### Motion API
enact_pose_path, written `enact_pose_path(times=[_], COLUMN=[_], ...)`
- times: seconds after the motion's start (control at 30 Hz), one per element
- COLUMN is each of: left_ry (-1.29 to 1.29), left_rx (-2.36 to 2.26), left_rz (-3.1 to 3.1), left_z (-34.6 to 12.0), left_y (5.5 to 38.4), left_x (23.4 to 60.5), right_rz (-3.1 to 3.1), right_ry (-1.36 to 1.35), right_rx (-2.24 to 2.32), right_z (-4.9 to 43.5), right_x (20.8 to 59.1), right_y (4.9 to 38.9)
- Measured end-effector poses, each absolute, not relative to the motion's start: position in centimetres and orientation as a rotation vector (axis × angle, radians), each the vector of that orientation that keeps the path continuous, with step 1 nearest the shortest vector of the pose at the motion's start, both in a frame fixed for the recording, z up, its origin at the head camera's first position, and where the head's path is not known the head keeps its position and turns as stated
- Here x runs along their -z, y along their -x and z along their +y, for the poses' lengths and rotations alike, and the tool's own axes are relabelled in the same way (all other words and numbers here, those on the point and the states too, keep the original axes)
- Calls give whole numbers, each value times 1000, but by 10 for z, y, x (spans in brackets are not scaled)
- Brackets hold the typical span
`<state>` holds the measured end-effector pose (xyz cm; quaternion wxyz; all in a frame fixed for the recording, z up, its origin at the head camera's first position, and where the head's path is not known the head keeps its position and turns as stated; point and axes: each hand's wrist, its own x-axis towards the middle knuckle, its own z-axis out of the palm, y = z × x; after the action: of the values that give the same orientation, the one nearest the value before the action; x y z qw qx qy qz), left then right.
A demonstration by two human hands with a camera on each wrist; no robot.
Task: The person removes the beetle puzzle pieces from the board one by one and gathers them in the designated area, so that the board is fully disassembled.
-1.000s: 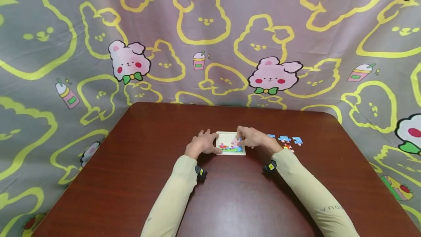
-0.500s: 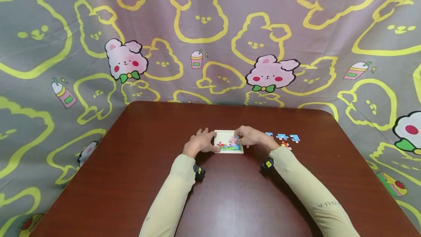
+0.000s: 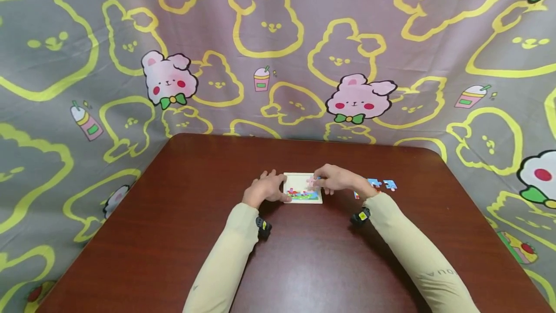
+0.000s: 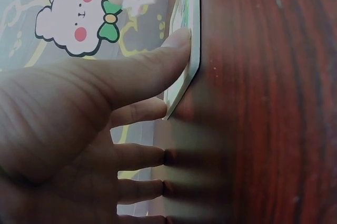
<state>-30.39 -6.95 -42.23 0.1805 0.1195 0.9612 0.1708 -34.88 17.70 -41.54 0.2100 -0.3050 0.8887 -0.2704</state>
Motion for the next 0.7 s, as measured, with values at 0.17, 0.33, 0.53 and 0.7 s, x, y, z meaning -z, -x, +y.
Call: enact_pose_path(times=[0.17,0.33,0.53,0.7], left_ry=[-346,-349,-345,-354], left_rx=[-482,-481,-481,-476], left_rz=[2711,2720,2719,2716], left_z=[-69,-69,-70,-69], left_y=[303,304,306,306], left_x=[421,421,420,421], right_rz=[2493,2500,2511,2502], right_ry=[821,764,722,664], right_rx=[814,857,898,940], right_z=[191,206,231,250], right_x=[410,406,406,408], right_y=[347,346,342,340])
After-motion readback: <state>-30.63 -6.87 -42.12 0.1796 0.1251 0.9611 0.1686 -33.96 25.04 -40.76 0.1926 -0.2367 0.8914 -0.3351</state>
